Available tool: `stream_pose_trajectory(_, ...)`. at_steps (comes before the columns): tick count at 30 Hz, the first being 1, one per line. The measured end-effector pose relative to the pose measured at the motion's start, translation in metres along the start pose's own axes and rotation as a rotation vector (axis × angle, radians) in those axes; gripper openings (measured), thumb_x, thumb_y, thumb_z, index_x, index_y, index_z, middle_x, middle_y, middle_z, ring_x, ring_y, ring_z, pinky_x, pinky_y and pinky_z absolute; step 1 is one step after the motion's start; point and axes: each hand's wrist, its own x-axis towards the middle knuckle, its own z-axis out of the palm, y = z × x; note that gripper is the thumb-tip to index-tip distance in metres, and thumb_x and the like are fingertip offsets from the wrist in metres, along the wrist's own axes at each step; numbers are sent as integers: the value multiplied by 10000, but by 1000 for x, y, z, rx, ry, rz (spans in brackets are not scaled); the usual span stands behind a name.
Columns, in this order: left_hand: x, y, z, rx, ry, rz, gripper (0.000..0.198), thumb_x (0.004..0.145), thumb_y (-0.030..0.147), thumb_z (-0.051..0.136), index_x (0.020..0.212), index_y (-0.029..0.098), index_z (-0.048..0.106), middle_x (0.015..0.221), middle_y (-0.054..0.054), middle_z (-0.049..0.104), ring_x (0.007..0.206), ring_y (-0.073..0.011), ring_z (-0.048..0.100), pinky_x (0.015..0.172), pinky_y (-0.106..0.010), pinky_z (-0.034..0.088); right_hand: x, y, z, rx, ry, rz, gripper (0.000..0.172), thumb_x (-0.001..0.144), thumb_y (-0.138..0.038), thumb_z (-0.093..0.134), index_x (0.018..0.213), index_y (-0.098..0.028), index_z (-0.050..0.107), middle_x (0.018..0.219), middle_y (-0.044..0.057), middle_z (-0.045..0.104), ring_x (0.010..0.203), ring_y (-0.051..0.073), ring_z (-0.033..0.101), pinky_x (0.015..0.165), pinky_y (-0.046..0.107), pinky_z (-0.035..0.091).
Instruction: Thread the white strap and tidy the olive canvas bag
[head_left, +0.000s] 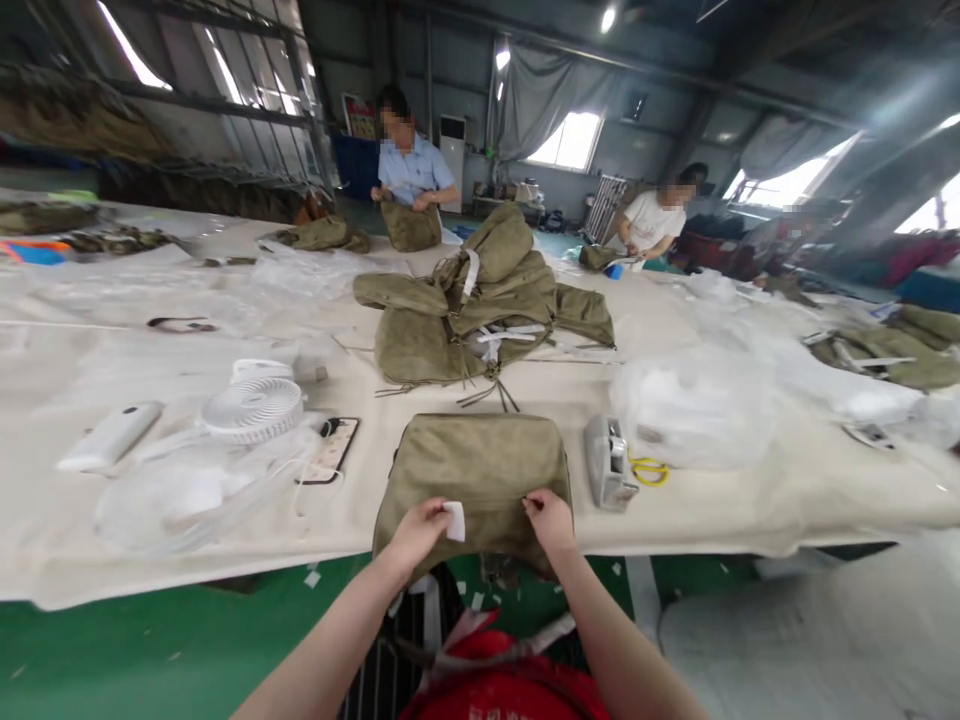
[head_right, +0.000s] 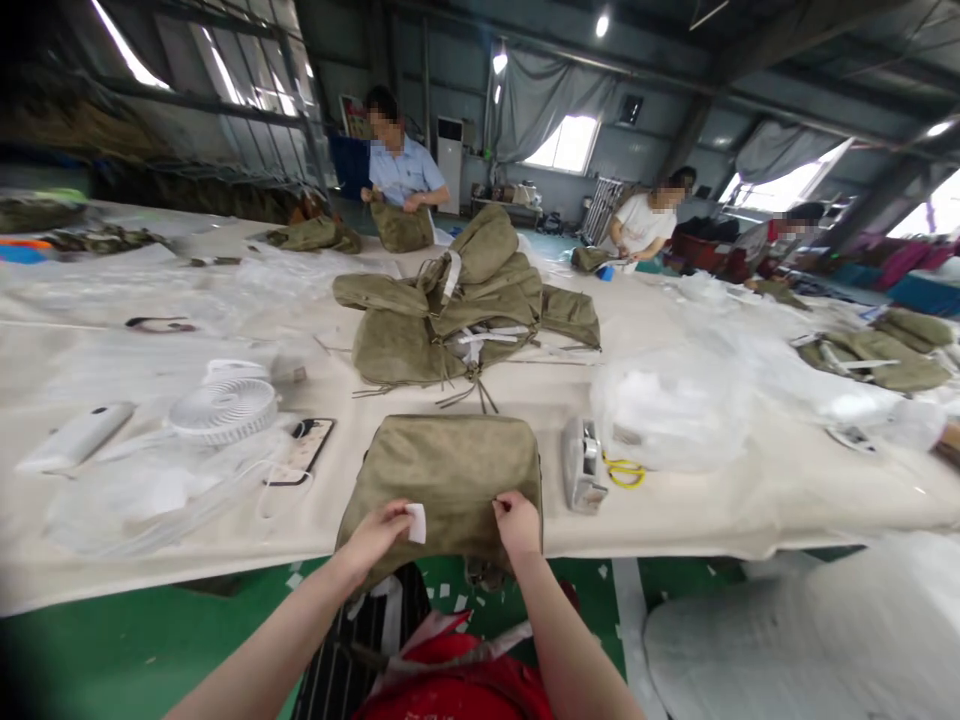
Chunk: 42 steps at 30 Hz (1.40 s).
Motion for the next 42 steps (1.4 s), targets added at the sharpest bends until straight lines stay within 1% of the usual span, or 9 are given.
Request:
stream_pose_trajectory(3, 16, 10, 38, 131, -97, 27, 157, 714, 157, 451, 675, 171, 602, 612, 26, 590, 648, -130, 546, 571, -203, 372, -1, -9, -5, -259, 7, -162, 125, 787, -200, 548, 711, -208, 646, 750, 45, 693, 714, 176, 647, 675, 260, 481)
stream_pose_trajectory(5, 27, 12, 60, 165, -127, 21, 124, 693, 133, 495, 651, 170, 606, 600, 26, 587, 639, -126, 542, 563, -197, 361, -3, -10, -7, -320, 4, -215, 149, 788, -158, 532, 702, -204, 644, 763, 50, 688, 730, 168, 641, 692, 246, 468)
stream_pose_trajectory(10, 42, 3, 90, 130, -189, -68, 200, 684, 76, 494, 759, 164, 657, 685, 2, 660, 627, -122, 589, 556, -184, 406, -3, -2, -8, -168, 29, -78, 166, 778, -179, 512, 704, -209, 658, 747, 31, 697, 695, 170, 641, 676, 259, 482)
stream_pose_trajectory(14, 46, -8, 93, 65, -231, -129, 231, 708, 95, 477, 816, 165, 669, 711, 1, 673, 598, -115, 598, 526, -180, 438, -5, 0, -5, -71, 29, -10, 159, 771, -210, 515, 742, -208, 672, 747, 25, 704, 682, 173, 644, 675, 268, 492)
stream_pose_trajectory(21, 51, -11, 91, 24, -225, -209, 190, 679, 121, 541, 804, 171, 675, 633, 12, 639, 554, -121, 582, 500, -201, 448, -17, -17, -1, -182, 36, -154, 187, 780, -161, 496, 712, -221, 659, 758, 25, 698, 696, 168, 633, 678, 251, 470)
stream_pose_trajectory(25, 55, -6, 98, 20, -207, -234, 110, 656, 131, 588, 718, 160, 674, 587, 6, 620, 548, -124, 571, 517, -213, 452, -22, -20, -4, -230, 70, -219, 187, 821, -175, 486, 814, -221, 667, 812, 29, 707, 747, 170, 641, 720, 253, 466)
stream_pose_trajectory(31, 56, 0, 111, -50, -143, -262, 75, 677, 184, 617, 707, 152, 678, 552, 7, 600, 542, -121, 555, 509, -213, 435, -28, -21, -7, -314, 51, -295, 219, 845, -163, 496, 1010, -199, 635, 896, 46, 712, 840, 180, 644, 793, 265, 455)
stream_pose_trajectory(37, 48, 3, 122, -169, -56, -263, 123, 736, 187, 572, 760, 154, 688, 653, -7, 647, 613, -110, 592, 580, -205, 473, -32, -21, -4, -357, 41, -336, 250, 829, -110, 499, 1026, -200, 623, 929, 54, 707, 860, 183, 637, 796, 264, 448)
stream_pose_trajectory(42, 39, 1, 125, -174, 23, -274, 102, 733, 206, 600, 720, 147, 683, 595, -10, 623, 585, -129, 582, 543, -221, 464, -32, -15, -2, -297, 105, -303, 241, 842, -118, 477, 1023, -192, 618, 925, 55, 708, 876, 178, 641, 813, 266, 451)
